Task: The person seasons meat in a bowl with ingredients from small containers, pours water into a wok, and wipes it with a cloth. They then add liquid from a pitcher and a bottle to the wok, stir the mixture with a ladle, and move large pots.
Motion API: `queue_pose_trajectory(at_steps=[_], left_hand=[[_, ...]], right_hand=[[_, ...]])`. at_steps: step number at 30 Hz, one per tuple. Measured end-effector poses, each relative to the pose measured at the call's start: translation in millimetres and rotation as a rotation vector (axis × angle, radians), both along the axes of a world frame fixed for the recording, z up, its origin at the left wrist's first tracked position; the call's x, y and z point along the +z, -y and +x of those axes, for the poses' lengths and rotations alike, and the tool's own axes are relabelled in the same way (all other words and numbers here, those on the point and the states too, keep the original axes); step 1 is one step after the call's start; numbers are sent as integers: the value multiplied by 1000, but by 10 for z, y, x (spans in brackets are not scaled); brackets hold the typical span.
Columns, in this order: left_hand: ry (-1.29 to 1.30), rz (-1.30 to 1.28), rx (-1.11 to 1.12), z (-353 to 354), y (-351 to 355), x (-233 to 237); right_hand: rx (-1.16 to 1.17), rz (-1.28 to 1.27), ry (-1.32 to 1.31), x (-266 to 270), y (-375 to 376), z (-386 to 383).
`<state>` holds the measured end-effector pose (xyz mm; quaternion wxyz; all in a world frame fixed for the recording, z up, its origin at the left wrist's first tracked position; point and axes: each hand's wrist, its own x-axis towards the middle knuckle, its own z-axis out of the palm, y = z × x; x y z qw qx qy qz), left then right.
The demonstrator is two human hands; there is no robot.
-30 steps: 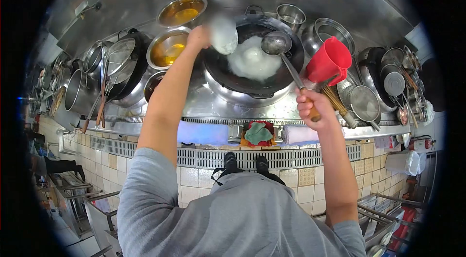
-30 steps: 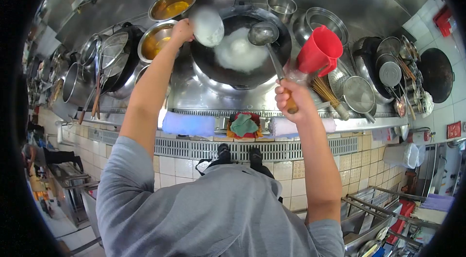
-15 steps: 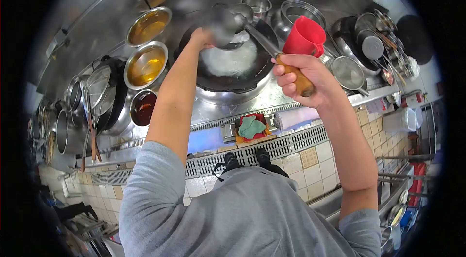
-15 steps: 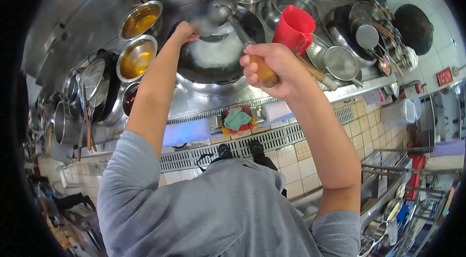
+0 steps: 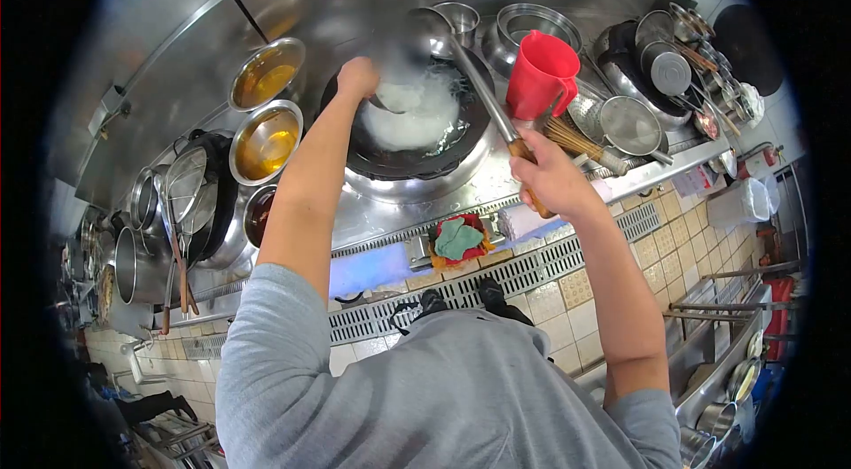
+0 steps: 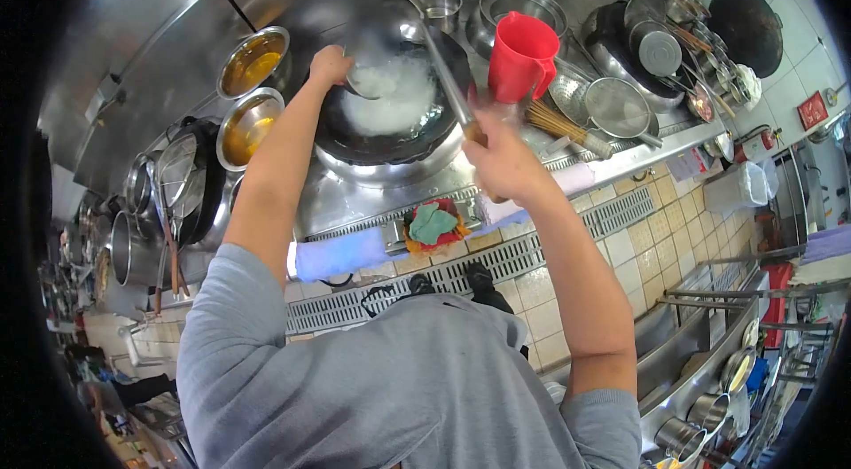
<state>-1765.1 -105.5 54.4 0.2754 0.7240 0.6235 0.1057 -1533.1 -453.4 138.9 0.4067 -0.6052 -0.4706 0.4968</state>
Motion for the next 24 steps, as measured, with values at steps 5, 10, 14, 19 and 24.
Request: queue_pose_trajectory(at_steps=[5, 10, 14, 19, 24], left_hand=[[-236, 742, -207, -141, 335, 3], [-150, 774, -160, -512, 437, 7], [37, 900, 83, -838, 195, -404], [138, 517, 181, -914, 101, -777], [542, 8, 238, -647, 328, -748]], right_hand=[[-60, 25, 466, -477, 101, 143], [-101, -192, 41, -402, 467, -105], [-175, -354, -671, -271, 552, -156], [-158, -483, -1403, 18, 534, -340], [-129, -406, -1416, 336, 528, -527]])
